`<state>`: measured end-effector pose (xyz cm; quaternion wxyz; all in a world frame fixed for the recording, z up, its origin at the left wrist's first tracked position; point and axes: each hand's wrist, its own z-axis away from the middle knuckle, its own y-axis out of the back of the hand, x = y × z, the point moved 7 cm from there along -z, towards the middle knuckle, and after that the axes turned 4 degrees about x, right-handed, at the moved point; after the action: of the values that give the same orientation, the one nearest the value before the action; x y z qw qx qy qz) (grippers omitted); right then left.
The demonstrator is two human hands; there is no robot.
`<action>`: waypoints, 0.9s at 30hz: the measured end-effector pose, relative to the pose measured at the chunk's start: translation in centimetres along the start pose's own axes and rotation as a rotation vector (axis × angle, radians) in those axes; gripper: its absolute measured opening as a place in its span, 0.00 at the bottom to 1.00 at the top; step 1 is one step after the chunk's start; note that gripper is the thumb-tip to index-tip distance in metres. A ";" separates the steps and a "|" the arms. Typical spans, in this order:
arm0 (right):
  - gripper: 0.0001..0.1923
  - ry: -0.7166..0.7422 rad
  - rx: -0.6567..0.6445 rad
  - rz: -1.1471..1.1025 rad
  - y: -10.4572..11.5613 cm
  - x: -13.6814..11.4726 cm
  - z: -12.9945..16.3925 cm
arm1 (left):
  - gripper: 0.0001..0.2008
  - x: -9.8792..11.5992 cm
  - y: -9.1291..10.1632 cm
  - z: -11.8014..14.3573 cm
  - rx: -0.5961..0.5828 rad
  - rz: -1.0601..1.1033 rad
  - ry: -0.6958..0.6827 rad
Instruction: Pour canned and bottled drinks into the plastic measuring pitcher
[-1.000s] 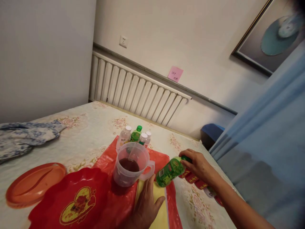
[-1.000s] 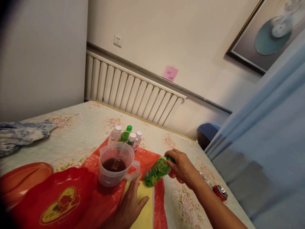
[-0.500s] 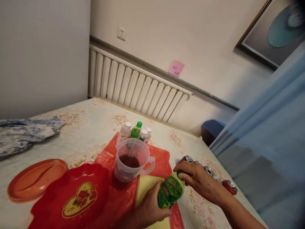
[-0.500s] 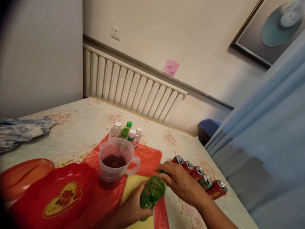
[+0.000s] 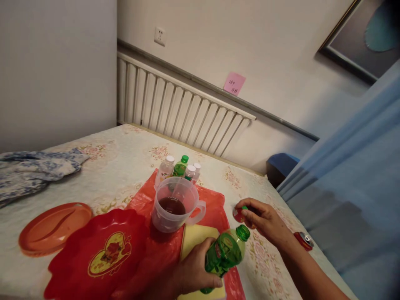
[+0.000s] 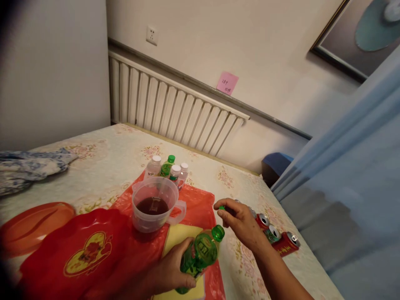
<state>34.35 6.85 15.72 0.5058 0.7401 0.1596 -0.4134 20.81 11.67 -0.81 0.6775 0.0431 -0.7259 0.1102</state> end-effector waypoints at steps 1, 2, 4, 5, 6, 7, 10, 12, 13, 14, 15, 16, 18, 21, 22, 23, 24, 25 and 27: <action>0.13 -0.018 0.015 -0.013 -0.2 1.0 -0.4 | 0.31 -0.1 0.2 0.1 0.016 0.002 0.013; 0.13 -0.034 0.026 -0.013 -0.5 2.0 -0.8 | 0.32 -0.1 0.4 0.2 0.038 0.011 0.023; 0.13 -0.048 0.031 0.022 -1.7 4.2 -1.6 | 0.32 -0.1 0.6 0.4 0.041 0.053 0.038; 0.13 -0.055 0.032 0.050 -2.5 5.4 -2.0 | 0.32 -0.1 0.6 0.6 0.022 0.082 0.044; 0.14 -0.055 0.023 0.084 -3.5 6.5 -2.3 | 0.32 0.0 0.6 0.7 0.002 0.104 0.050; 0.15 -0.046 0.007 0.110 -4.5 7.5 -2.6 | 0.32 0.0 0.6 0.8 -0.015 0.105 0.059; 0.18 -0.058 -0.028 0.125 -7.6 10.0 -3.2 | 0.34 -0.4 0.8 1.1 -0.041 -0.011 0.098; 0.17 -0.063 -0.055 0.135 -9.3 10.8 -3.3 | 0.33 -0.8 0.9 1.3 -0.056 -0.105 0.124; 0.16 -0.061 -0.069 0.146 -10.0 11.0 -3.3 | 0.33 -1.0 0.9 1.3 -0.064 -0.131 0.133; 0.14 -0.055 -0.084 0.161 -10.6 11.0 -3.3 | 0.33 -1.1 0.9 1.4 -0.071 -0.144 0.136; 0.13 -0.045 -0.101 0.179 -11.2 11.0 -3.2 | 0.33 -1.2 0.9 1.4 -0.078 -0.151 0.132; 0.12 -0.032 -0.119 0.199 -11.7 11.0 -3.1 | 0.33 -1.2 0.9 1.4 -0.081 -0.155 0.127; 0.12 -0.002 -0.157 0.235 -12.6 10.8 -2.8 | 0.35 -1.1 0.9 1.5 -0.086 -0.163 0.116; 0.16 0.042 -0.204 0.274 -14.0 10.7 -2.2 | 0.36 -0.6 0.7 1.7 -0.103 -0.125 0.063; 0.17 0.051 -0.213 0.285 -14.4 10.7 -2.1 | 0.36 -0.4 0.7 1.7 -0.108 -0.105 0.044; 0.18 0.055 -0.221 0.295 -14.6 10.8 -1.9 | 0.36 -0.3 0.7 1.7 -0.111 -0.090 0.030; 0.19 0.057 -0.229 0.301 -14.8 10.8 -1.8 | 0.36 -0.3 0.7 1.7 -0.109 -0.085 0.023; 0.20 0.058 -0.233 0.305 -14.9 10.7 -1.7 | 0.37 -0.4 0.8 1.7 -0.106 -0.092 0.020; 0.20 0.056 -0.217 0.293 -14.5 10.3 -1.8 | 0.39 -0.8 0.9 1.7 -0.106 -0.120 0.025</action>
<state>31.96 12.93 -0.86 0.6330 0.7076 0.1079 -0.2948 19.06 12.06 -1.79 0.6931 0.0490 -0.7185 0.0314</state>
